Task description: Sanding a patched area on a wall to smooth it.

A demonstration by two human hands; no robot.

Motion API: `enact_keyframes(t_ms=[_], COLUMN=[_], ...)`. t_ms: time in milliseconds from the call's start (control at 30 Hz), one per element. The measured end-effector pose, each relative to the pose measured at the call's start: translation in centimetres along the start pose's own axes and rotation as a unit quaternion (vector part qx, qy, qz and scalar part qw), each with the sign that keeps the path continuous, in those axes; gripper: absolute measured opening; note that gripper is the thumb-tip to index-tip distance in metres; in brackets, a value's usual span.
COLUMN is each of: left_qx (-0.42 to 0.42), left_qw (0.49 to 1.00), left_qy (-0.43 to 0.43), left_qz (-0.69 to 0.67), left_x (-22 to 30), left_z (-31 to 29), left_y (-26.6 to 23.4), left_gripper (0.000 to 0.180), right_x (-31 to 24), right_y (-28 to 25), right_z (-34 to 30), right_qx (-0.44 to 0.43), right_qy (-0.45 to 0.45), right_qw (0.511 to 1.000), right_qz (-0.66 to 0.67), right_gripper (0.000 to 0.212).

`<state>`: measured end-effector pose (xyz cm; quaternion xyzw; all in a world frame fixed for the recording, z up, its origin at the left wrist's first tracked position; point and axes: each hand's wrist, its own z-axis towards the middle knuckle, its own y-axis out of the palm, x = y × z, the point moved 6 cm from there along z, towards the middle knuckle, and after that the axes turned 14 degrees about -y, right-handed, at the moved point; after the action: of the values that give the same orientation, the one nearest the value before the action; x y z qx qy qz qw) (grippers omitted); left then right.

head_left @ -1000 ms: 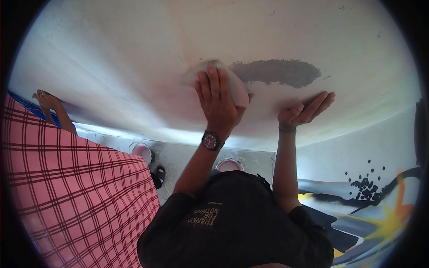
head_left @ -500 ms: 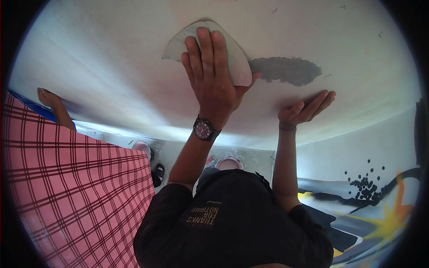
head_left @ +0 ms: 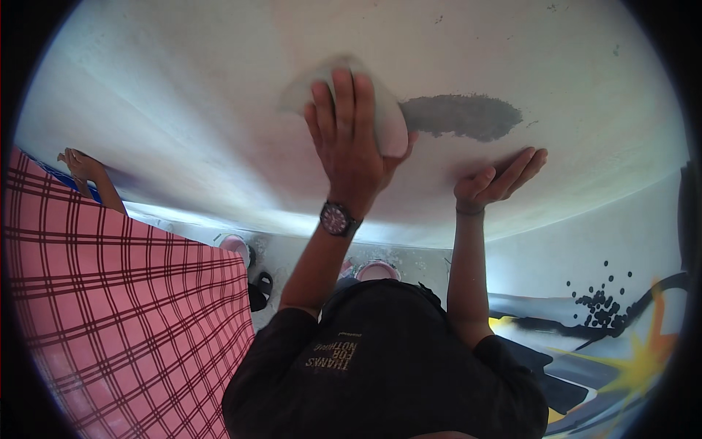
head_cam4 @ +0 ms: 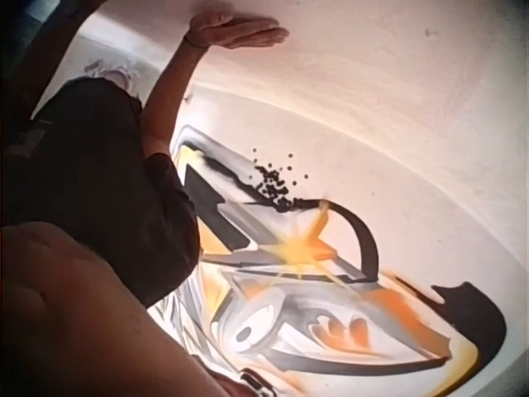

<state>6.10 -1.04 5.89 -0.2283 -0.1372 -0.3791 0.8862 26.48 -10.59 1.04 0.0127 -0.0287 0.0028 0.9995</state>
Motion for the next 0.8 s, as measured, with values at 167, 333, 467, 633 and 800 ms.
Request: enact_keyframes(t_ms=[167, 333, 467, 633, 800], left_qx=[0.014, -0.055, -0.07, -0.01, -0.006], left_qw=[1.0, 0.997, 0.996, 0.999, 0.999], left_qy=[-0.001, -0.035, -0.038, -0.046, -0.036], left_qz=[-0.012, 0.029, 0.045, 0.003, -0.008], left_x=[-0.1, -4.8, -5.5, -2.2, -3.7], left_z=[1.4, -10.4, -11.8, 1.8, 2.0], left_y=[-0.6, 2.7, 3.4, -1.1, -2.8], left_gripper=[0.095, 0.1, 0.102, 0.099, 0.099], right_x=[-0.3, -0.7, -1.3, -2.0, -3.7], right_y=[0.4, 0.8, 1.0, 1.4, 2.3], right_z=[0.3, 0.6, 0.9, 0.8, 1.4], right_qx=[-0.011, -0.011, -0.014, -0.018, 0.008], right_qy=[0.0, -0.001, -0.007, -0.01, -0.01], right_qw=[1.0, 1.0, 1.0, 1.0, 1.0], right_qz=[-0.003, 0.007, 0.009, 0.007, 0.005], right_gripper=[0.063, 0.063, 0.063, 0.064, 0.064])
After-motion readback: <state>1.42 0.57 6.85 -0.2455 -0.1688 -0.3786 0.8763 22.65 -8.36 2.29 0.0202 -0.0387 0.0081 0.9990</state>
